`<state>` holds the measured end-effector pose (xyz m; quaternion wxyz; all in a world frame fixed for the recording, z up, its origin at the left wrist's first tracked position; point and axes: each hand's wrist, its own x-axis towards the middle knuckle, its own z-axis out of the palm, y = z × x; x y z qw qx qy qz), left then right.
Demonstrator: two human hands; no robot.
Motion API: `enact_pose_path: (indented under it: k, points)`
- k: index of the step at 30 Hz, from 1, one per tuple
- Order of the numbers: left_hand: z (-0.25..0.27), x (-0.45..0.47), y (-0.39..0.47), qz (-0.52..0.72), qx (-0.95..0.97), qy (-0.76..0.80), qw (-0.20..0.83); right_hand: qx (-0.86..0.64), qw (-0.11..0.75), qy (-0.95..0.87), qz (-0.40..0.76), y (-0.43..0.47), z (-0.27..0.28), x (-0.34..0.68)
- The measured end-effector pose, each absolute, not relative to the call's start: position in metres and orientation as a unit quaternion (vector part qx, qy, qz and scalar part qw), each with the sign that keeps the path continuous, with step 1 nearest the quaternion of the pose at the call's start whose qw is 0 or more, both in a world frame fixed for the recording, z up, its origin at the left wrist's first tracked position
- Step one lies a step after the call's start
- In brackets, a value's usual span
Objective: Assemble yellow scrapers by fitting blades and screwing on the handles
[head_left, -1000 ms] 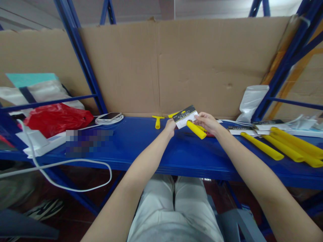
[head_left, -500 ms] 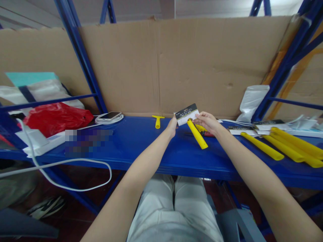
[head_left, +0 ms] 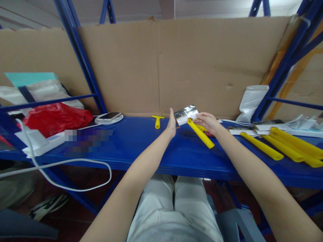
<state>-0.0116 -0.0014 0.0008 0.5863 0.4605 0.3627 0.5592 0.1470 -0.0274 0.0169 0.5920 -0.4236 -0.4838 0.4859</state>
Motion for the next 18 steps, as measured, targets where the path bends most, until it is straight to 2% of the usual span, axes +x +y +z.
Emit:
enact_pose_path:
  k: [6,13,18]
  points:
    - [-0.005,-0.009,0.001,0.544,0.487,0.389,0.562,-0.456,0.580,-0.467,0.488,-0.028,0.017,0.145]
    - [-0.007,-0.004,0.000,0.596,0.444,0.336,0.579,-0.479,0.568,-0.470,0.477,-0.026,0.015,0.145]
    - [-0.010,-0.004,0.008,0.637,0.411,0.351,0.550,-0.507,0.519,-0.548,0.417,-0.021,0.008,0.146]
